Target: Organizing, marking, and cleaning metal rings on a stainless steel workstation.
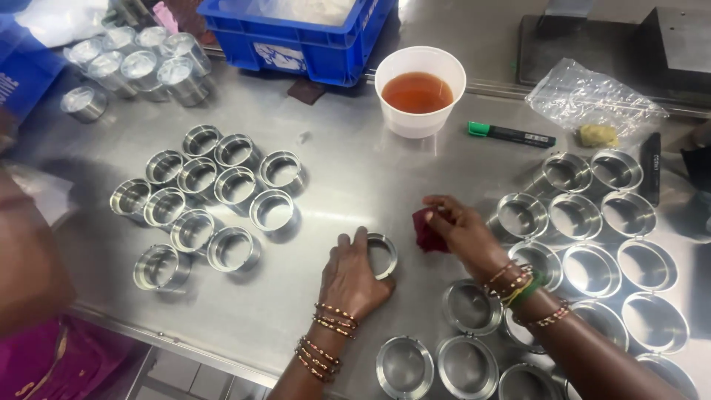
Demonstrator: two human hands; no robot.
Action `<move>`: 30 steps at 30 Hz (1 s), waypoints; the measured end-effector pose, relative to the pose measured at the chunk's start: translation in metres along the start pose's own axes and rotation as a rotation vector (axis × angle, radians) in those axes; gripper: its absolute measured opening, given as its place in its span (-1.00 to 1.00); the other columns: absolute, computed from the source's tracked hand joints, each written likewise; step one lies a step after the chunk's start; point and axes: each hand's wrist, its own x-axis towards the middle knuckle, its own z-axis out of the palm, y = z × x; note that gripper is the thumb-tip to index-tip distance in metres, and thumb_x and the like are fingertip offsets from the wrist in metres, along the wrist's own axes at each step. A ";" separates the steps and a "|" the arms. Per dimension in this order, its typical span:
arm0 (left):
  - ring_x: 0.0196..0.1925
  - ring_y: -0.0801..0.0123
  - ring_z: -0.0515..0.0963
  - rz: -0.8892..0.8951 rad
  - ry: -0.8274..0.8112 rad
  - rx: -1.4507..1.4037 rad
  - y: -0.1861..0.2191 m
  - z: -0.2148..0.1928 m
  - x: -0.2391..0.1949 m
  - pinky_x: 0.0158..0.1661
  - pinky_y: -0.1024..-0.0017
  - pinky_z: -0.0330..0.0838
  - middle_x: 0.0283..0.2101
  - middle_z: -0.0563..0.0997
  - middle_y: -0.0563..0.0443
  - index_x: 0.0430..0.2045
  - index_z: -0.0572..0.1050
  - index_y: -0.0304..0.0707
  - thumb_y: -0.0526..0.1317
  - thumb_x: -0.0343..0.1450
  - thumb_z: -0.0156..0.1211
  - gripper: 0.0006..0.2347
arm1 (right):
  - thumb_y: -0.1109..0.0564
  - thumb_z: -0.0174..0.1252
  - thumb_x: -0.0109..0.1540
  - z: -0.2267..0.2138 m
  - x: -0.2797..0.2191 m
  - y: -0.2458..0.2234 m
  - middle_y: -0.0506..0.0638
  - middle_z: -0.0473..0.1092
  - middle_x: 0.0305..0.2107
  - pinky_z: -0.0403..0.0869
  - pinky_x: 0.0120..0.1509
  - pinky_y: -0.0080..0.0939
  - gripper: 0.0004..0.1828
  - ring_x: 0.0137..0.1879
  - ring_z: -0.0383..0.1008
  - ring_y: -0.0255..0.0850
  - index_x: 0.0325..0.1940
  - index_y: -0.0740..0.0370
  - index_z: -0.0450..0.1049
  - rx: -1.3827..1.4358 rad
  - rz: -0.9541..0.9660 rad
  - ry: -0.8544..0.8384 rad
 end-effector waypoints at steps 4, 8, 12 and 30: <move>0.06 -0.14 0.50 0.093 0.111 -0.223 -0.011 0.009 -0.005 0.06 0.13 0.47 0.04 0.41 -0.29 0.20 0.20 -0.22 -0.16 0.12 0.43 -0.27 | 0.22 0.01 0.31 0.015 0.002 0.023 -0.05 0.53 -0.13 0.55 0.02 -0.30 -0.58 -0.06 0.55 -0.30 0.27 0.23 0.38 -0.088 0.080 -0.016; -0.01 0.03 0.59 0.489 0.359 -0.475 -0.029 0.037 -0.015 -0.01 0.25 0.55 0.06 0.45 -0.27 0.17 0.26 -0.23 -0.22 0.15 0.31 -0.36 | 0.15 -0.04 0.35 0.040 -0.020 0.018 0.04 0.51 -0.18 0.46 -0.05 -0.26 -0.56 -0.11 0.44 -0.26 0.29 0.28 0.45 0.363 0.197 -0.147; -0.14 0.16 0.66 0.165 0.128 -0.446 -0.008 0.009 -0.010 -0.11 0.35 0.56 -0.06 0.56 -0.21 0.20 0.26 -0.26 -0.12 0.24 0.33 -0.38 | 0.06 -0.11 0.36 0.054 -0.042 -0.027 0.02 0.50 -0.15 0.51 -0.06 -0.28 -0.57 -0.14 0.49 -0.25 0.26 0.21 0.44 0.135 0.269 -0.072; 0.17 -0.06 0.47 0.213 0.144 -0.025 -0.050 -0.020 0.075 0.18 0.07 0.36 0.12 0.49 -0.22 0.21 0.32 -0.14 0.11 0.11 0.45 -0.23 | 0.11 -0.09 0.40 -0.076 -0.021 -0.030 0.22 0.51 -0.03 0.62 -0.02 -0.17 -0.58 -0.08 0.59 -0.06 0.33 0.14 0.42 -0.285 0.022 0.211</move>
